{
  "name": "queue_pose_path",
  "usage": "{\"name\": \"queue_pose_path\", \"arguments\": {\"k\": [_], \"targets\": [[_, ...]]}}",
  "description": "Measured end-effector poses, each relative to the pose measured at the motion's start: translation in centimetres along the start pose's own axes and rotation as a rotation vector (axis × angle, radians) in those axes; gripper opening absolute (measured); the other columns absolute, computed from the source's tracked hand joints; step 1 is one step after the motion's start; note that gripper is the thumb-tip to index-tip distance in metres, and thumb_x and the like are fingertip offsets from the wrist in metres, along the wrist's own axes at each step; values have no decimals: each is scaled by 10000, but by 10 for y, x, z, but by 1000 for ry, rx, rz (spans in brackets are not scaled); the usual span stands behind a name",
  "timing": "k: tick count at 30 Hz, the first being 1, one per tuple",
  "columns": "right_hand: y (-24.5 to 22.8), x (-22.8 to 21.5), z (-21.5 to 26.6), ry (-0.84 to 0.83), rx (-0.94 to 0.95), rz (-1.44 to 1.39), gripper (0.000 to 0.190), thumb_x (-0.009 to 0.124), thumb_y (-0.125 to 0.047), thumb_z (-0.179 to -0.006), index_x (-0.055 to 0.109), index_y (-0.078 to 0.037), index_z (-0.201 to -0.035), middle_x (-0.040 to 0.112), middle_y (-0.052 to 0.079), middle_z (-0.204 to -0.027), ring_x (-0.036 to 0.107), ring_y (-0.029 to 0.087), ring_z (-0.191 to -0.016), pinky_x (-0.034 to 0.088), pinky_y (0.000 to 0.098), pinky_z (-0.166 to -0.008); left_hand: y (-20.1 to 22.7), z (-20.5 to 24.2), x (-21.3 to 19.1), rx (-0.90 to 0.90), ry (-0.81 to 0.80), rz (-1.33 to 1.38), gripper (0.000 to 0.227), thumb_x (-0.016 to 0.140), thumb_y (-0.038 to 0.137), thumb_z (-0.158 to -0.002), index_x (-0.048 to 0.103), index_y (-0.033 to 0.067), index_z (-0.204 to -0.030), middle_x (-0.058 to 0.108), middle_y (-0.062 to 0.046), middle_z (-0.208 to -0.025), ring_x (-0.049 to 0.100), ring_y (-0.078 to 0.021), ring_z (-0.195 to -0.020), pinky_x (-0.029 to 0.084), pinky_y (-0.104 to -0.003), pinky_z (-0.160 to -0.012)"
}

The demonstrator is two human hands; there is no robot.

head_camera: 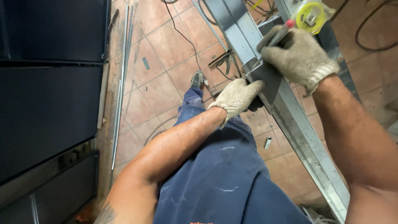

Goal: Measuring, marking, and grinding metal beams using a square, marker, and angle grinder.

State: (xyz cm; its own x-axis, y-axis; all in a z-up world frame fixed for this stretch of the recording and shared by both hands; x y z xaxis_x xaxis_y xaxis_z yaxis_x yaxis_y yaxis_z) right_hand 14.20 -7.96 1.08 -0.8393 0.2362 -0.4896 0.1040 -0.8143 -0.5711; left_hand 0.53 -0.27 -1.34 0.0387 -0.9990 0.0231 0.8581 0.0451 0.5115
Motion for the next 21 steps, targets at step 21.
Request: {"name": "queue_pose_path", "arguments": {"k": [21], "targets": [[18, -22, -3, 158, -57, 107, 247, 643, -266, -961, 713, -65, -1086, 714, 128, -971, 674, 262, -811, 552, 409, -634, 4, 7, 1, 3, 17, 65, 574, 450, 489, -851, 758, 19, -733, 762, -99, -678, 702, -185, -606, 574, -300, -747]]}}
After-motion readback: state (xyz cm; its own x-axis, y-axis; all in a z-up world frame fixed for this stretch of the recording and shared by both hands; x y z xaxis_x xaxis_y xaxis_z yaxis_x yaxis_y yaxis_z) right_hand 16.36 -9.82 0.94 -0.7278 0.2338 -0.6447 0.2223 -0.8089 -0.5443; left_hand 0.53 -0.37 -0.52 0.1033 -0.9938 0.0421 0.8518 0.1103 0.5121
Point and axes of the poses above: each hand's wrist, its own z-axis away from the middle knuckle, its own x-axis out of the palm, y = z × x, the point moved 1 cm from there along -z, towards the middle knuckle
